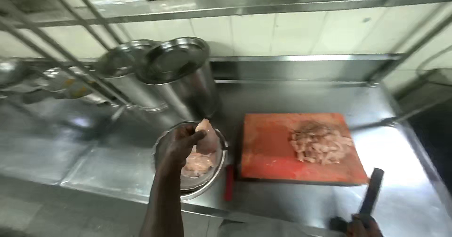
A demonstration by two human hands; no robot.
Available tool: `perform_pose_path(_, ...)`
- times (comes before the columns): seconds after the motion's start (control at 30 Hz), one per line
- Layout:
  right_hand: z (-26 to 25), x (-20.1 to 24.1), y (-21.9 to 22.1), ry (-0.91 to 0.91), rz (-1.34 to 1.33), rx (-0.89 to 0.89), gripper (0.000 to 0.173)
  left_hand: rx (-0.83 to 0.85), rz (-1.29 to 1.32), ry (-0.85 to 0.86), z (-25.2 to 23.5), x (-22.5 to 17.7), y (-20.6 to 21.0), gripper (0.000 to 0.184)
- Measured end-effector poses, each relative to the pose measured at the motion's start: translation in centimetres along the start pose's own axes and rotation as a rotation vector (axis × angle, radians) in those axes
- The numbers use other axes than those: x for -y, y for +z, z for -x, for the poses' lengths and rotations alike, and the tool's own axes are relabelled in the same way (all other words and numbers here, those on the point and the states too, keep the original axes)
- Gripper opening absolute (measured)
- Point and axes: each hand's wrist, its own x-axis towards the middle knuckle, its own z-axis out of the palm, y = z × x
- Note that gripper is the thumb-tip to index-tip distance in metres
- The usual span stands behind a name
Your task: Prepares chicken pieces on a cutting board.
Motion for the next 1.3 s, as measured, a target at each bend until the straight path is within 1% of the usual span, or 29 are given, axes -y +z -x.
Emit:
perform_pose_path(0.07, 0.2, 0.2, 0.3, 0.028, 0.043, -0.081, 0.029, 0.068, -0.011, 0.102, -0.2, -0.4, 3.4, 0.008)
perform_pose_path(0.13, 0.1, 0.3, 0.7, 0.031, 0.032, -0.11, 0.024, 0.17, -0.064, 0.259, -0.4, 0.3, 6.5, 0.014)
perform_pose_path(0.2, 0.0, 0.2, 0.9, 0.029, 0.001, -0.123, 0.019, 0.349, -0.25, 0.407, -0.3, 1.2, 9.0, 0.02)
perform_pose_path(0.27, 0.0, 0.2, 1.1, 0.033, -0.019, -0.134, 0.016, 0.569, -0.546, 0.503, -0.6, 3.0, 11.2, 0.025)
perform_pose_path(0.3, 0.0, 0.3, 1.2, 0.037, -0.022, -0.144, 0.015, 0.661, -0.678, 0.488, -0.6, 4.2, 12.2, 0.027)
perform_pose_path(0.33, 0.0, 0.5, 1.3, 0.038, -0.021, -0.15, 0.016, 0.723, -0.767, 0.437, -0.5, 5.4, 13.2, 0.027)
perform_pose_path(0.37, 0.1, 0.7, 1.4, 0.043, -0.022, -0.152, 0.016, 0.753, -0.83, 0.371, -0.5, 6.5, 14.0, 0.026)
perform_pose_path(0.43, 0.0, 0.8, 1.4, 0.059, -0.025, -0.146, 0.016, 0.733, -0.896, 0.221, -0.4, 8.0, 15.0, 0.025)
perform_pose_path(0.5, -0.1, 0.5, 1.4, 0.064, -0.028, -0.149, 0.014, 0.66, -0.926, 0.082, -0.4, 8.7, 15.8, 0.031)
perform_pose_path(0.53, -0.2, 0.4, 1.4, 0.07, -0.025, -0.152, 0.014, 0.607, -0.91, 0.039, -0.4, 9.2, 16.2, 0.034)
perform_pose_path(0.63, -0.4, 0.3, 1.4, 0.081, -0.017, -0.151, 0.014, 0.486, -0.859, -0.03, -1.0, 10.2, 18.6, 0.048)
perform_pose_path(0.7, -0.5, 0.3, 1.3, 0.085, -0.015, -0.143, 0.015, 0.418, -0.863, -0.045, -0.8, 10.0, 20.7, 0.06)
perform_pose_path(0.73, -0.5, 0.3, 1.3, 0.083, -0.013, -0.141, 0.015, 0.387, -0.867, -0.038, -0.4, 9.7, 21.9, 0.063)
perform_pose_path(0.8, -0.4, 0.4, 1.4, 0.081, -0.008, -0.147, 0.015, 0.379, -0.894, -0.035, 0.0, 9.6, 24.1, 0.061)
perform_pose_path(0.87, -0.4, 0.6, 1.5, 0.078, -0.017, -0.149, 0.014, 0.39, -0.909, -0.053, 0.3, 9.0, 25.7, 0.041)
perform_pose_path(0.9, -0.4, 0.6, 1.4, 0.075, -0.021, -0.15, 0.014, 0.401, -0.88, -0.062, 0.4, 8.5, 26.0, 0.036)
perform_pose_path(0.93, -0.4, 0.5, 1.4, 0.072, -0.017, -0.148, 0.014, 0.409, -0.793, -0.071, 0.5, 8.2, 26.0, 0.033)
perform_pose_path(1.07, -0.4, 0.2, 1.3, 0.055, -0.011, -0.146, 0.017, 0.412, -0.241, -0.124, -1.0, 7.9, 25.7, 0.035)
perform_pose_path(1.17, -0.4, 0.2, 1.3, 0.05, -0.011, -0.142, 0.016, 0.461, 0.148, -0.137, -0.6, 4.8, 24.6, 0.033)
perform_pose_path(1.23, -0.4, 0.1, 1.3, 0.056, -0.011, -0.141, 0.016, 0.531, 0.288, -0.095, -0.5, 3.1, 23.1, 0.03)
perform_pose_path(1.3, -0.4, 0.2, 1.3, 0.059, -0.016, -0.142, 0.016, 0.606, 0.271, -0.072, -0.8, 2.8, 21.6, 0.025)
